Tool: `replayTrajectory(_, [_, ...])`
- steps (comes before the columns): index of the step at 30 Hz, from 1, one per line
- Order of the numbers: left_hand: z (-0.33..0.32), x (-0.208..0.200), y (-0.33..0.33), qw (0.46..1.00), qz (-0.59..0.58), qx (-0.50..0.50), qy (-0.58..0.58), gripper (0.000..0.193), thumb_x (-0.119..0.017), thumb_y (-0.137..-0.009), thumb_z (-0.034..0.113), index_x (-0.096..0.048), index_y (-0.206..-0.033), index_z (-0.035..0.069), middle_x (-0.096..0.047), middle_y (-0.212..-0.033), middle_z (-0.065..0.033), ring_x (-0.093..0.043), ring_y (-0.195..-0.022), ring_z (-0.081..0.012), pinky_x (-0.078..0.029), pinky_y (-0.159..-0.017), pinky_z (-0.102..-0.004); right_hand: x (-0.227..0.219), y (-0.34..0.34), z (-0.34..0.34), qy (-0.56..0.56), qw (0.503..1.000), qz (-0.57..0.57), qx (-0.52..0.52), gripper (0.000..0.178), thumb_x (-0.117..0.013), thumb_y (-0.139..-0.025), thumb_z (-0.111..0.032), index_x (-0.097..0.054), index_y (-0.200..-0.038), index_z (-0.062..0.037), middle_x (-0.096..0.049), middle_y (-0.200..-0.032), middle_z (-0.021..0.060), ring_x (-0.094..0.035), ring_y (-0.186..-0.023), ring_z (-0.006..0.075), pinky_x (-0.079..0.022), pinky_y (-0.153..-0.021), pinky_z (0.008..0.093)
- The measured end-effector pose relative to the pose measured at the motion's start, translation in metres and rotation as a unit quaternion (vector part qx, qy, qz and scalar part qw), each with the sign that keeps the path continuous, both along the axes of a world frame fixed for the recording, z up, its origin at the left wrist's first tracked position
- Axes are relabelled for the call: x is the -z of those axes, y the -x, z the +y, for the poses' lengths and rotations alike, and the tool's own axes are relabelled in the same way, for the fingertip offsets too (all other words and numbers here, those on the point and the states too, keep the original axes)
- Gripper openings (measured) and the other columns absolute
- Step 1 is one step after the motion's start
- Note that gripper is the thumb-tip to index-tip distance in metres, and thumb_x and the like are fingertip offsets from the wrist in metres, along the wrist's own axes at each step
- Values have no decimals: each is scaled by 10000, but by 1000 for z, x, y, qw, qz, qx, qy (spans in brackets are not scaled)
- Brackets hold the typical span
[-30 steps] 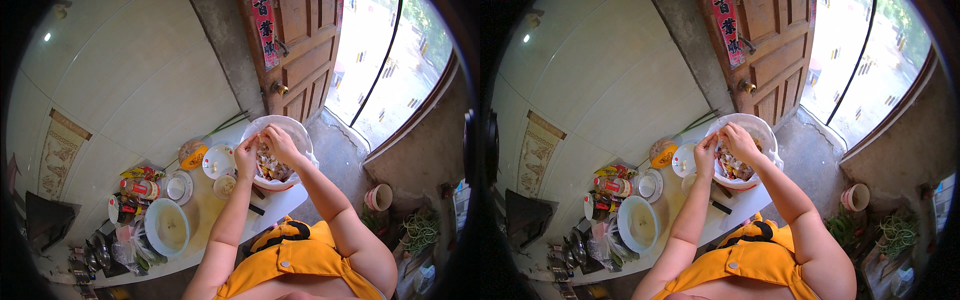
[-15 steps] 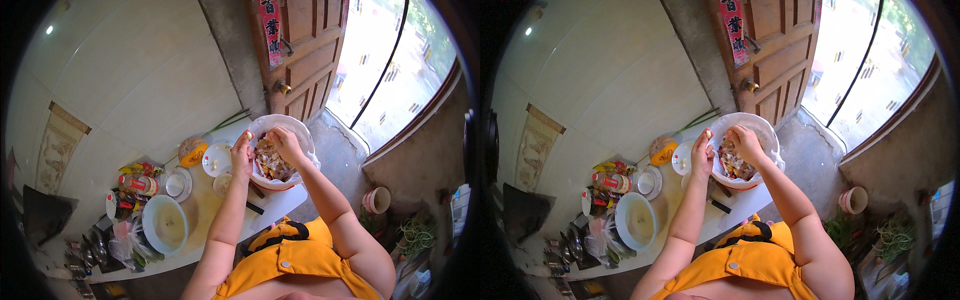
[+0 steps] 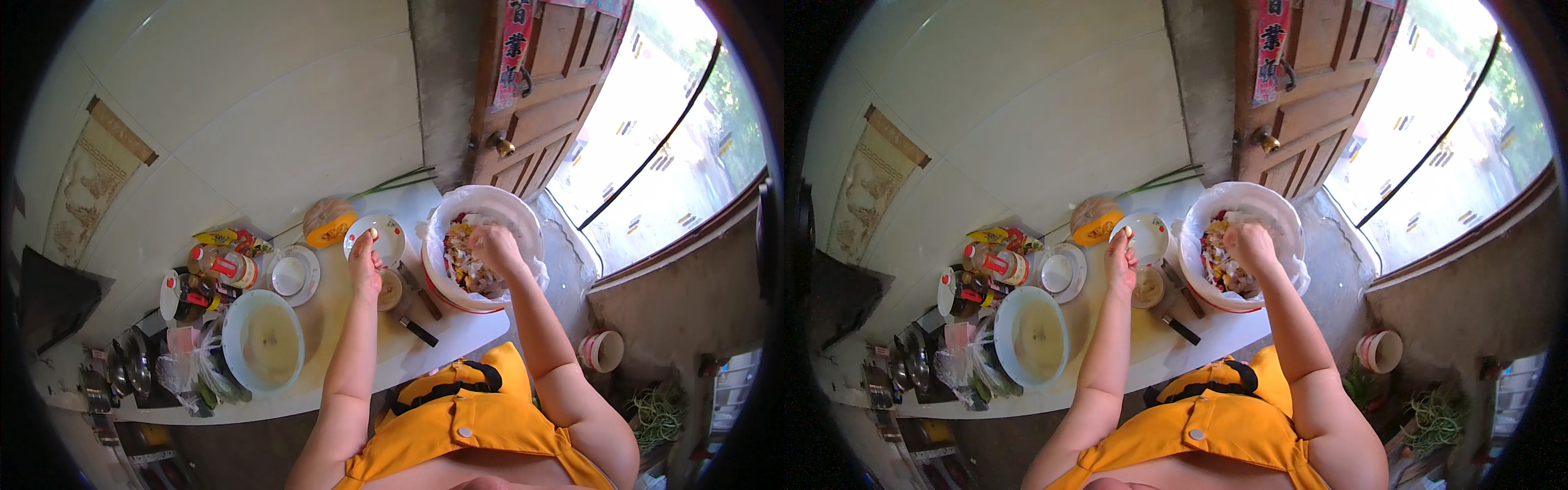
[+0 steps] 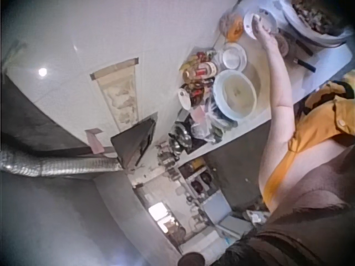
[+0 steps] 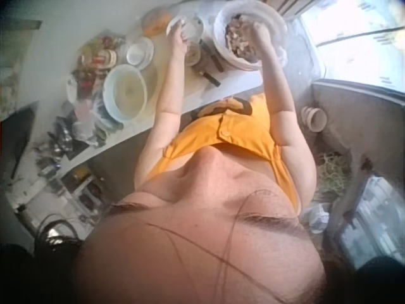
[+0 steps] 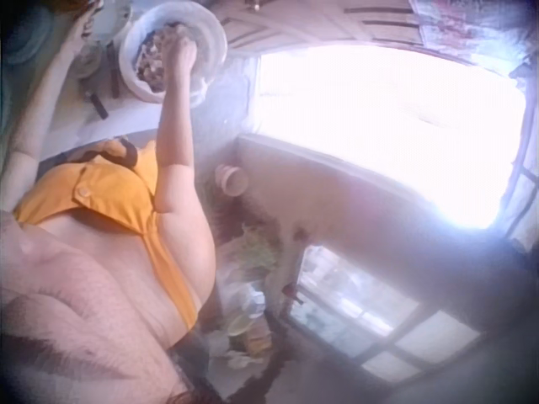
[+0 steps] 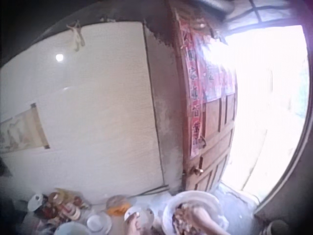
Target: The person peels garlic cloves by hand over a white bowl, separating the skins from the cloves. The peeled cloves are placed into a small bowl on the counter, while the skins are discarded into the larger bowl.
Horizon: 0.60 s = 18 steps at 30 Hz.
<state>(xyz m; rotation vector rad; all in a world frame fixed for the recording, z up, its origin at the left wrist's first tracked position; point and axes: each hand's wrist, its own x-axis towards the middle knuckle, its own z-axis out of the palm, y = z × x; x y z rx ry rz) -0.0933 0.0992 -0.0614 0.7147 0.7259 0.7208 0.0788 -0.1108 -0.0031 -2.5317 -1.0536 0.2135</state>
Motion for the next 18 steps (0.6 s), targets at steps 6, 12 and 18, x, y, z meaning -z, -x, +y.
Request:
replayTrajectory(6, [28,35,22,996,81,-16,-24,173,-640,-868,224,-645,-986,97,-622,-843,20,-327,-463,-9,-258,-405,-176,-12,17,22,-107,994,-25,-2,327,-690,-716,-192,-666,-1020,-74,-648,-1042,116,-587,-991,266,-458,-892,354])
replayTrajectory(12, [53,74,24,982,175,2,-65,232,-676,-814,198,-654,-1003,64,-594,-764,16,-378,-459,-31,-288,-398,-193,-21,55,75,-300,949,86,-36,102,-642,-806,-87,-670,-879,-20,-659,-847,143,-649,-711,246,-514,-654,319])
replayTrajectory(18, [75,138,16,973,212,-7,-93,223,-714,-766,210,-687,-922,53,-604,-710,0,-416,-476,-50,-330,-423,-217,32,93,141,-322,914,241,-59,138,-571,-850,-44,-653,-955,-9,-670,-893,140,-660,-781,241,-514,-701,314])
